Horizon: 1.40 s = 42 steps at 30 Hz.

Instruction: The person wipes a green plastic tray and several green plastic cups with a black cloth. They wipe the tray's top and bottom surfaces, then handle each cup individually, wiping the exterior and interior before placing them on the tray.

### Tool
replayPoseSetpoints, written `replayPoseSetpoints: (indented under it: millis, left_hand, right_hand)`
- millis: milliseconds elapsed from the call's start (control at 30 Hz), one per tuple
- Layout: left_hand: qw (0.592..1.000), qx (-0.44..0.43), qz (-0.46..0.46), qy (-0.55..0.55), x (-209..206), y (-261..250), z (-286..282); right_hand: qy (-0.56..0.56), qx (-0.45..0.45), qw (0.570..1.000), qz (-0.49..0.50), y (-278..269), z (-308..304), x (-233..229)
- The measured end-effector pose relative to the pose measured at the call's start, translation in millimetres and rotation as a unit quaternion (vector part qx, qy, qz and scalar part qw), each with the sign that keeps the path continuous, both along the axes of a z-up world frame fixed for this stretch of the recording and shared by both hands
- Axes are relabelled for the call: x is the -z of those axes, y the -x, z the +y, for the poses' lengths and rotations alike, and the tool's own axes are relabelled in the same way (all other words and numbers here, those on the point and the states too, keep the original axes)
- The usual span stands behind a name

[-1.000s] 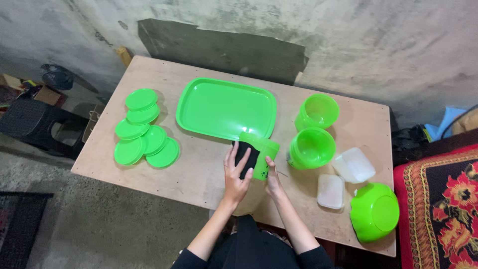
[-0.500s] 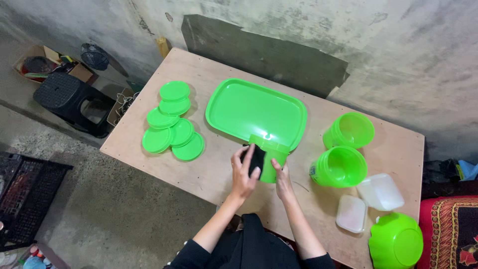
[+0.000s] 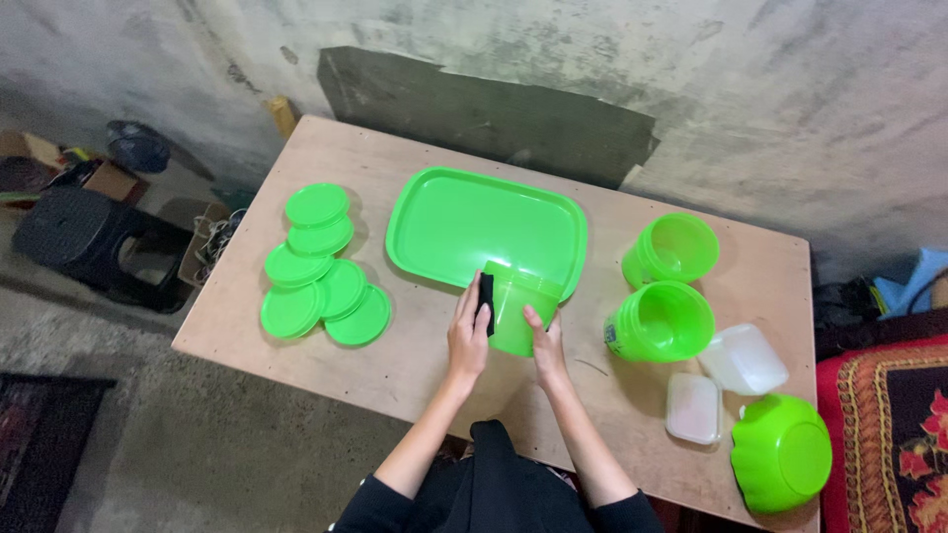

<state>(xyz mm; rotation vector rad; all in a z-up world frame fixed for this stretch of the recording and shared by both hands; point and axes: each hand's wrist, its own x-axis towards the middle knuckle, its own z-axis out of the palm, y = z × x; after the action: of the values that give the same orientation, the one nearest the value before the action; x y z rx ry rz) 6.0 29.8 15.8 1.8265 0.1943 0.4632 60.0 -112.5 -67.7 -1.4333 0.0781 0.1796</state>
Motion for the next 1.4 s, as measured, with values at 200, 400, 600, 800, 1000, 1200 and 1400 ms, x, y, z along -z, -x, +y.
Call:
replayPoseSetpoints:
  millis: [200,400,600,800,1000,1200,1400]
  left_hand:
    - [0.956,0.05,-0.086,-0.275,-6,2,4]
    - [0.997,0.063,-0.038,0.035,-5,-5,15]
    - [0.969,0.122,-0.135,-0.166,12,-11,22]
    - [0.994,0.101,-0.034,-0.004,16,-21,17]
    - [0.979,0.147,-0.083,-0.115,23,-30,25]
    - [0.989,0.149,-0.001,0.006,42,-41,33]
    - [0.981,0.196,-0.015,0.0,55,-42,38]
  right_hand:
    - [-0.029,0.038,0.997,-0.061,-4,7,15]
    - [-0.06,0.051,0.997,-0.026,1,7,18]
    - [-0.027,0.107,0.994,0.009,-2,11,12]
    - [-0.023,0.129,0.991,0.019,7,14,-1]
    - [-0.016,0.152,0.988,0.013,6,18,4]
    - [0.008,0.142,0.989,-0.044,7,20,4]
    - [-0.006,0.145,0.989,-0.022,13,16,2]
